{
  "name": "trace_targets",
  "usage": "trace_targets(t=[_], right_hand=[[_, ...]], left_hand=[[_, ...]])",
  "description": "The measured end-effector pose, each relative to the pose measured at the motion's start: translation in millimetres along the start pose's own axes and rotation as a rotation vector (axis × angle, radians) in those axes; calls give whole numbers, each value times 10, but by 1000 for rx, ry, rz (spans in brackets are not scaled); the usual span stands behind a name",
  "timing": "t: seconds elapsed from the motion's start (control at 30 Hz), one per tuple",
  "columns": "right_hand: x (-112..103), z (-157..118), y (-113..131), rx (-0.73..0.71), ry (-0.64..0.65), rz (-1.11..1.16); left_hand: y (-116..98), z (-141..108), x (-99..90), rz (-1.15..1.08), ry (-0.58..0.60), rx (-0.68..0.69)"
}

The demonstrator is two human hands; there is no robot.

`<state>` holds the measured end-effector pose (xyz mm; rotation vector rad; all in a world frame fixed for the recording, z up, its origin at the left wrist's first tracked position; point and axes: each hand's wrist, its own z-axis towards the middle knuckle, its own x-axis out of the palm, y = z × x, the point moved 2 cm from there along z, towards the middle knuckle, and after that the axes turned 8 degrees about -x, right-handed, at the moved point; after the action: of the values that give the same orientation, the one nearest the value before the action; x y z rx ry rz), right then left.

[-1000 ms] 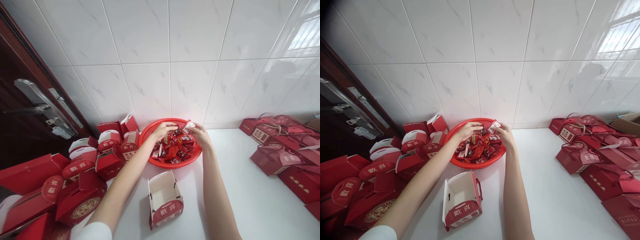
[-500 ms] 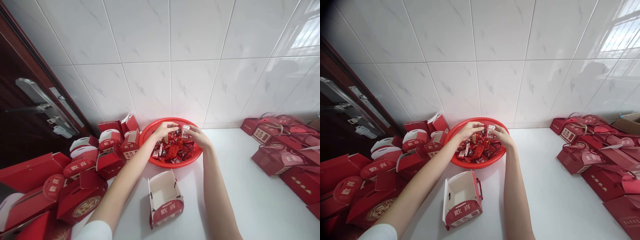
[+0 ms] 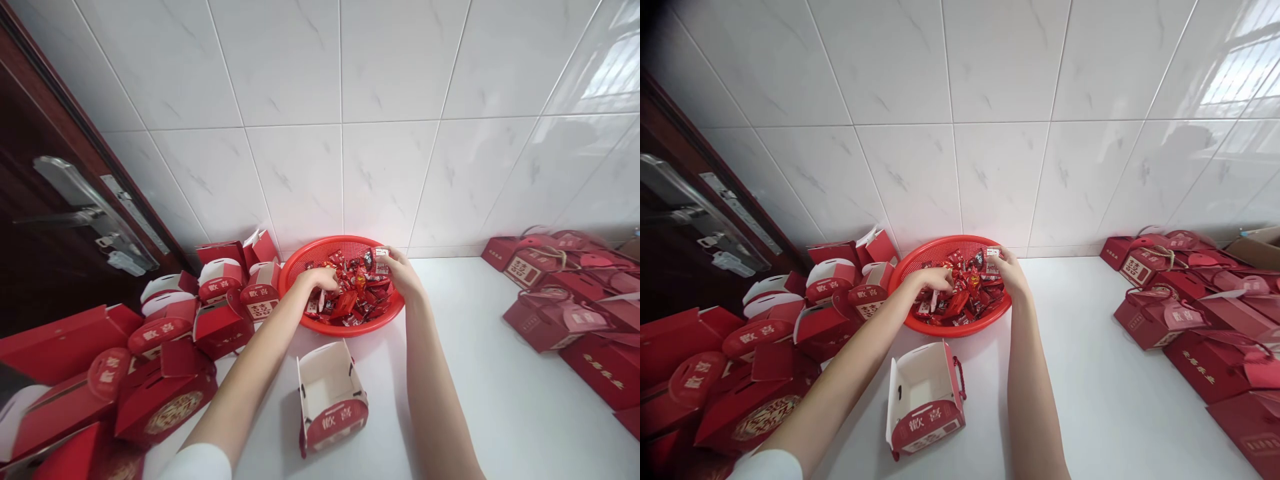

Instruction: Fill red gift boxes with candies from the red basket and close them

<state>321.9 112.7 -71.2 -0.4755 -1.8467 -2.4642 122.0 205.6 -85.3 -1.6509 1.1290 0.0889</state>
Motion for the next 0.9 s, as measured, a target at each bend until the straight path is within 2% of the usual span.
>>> trace_targets(t=[0.13,0.3,0.53,0.67,0.9], right_hand=[[13,-2,-1,2,11,-7],[9,8,-3,-7,21,-12],[17,5,11,-7,25,-14],[14,13,1,-6,21,-15],[6,11,-11,-5,16,-41]], left_hand=[[13,-16,-4,175,88,-118],[-95,-30,-46,222,17,-36],[-152,-92,-39,153,47,9],[-150,-113,-20,98,120,-14],[-81,-111,-52,215,202,-123]])
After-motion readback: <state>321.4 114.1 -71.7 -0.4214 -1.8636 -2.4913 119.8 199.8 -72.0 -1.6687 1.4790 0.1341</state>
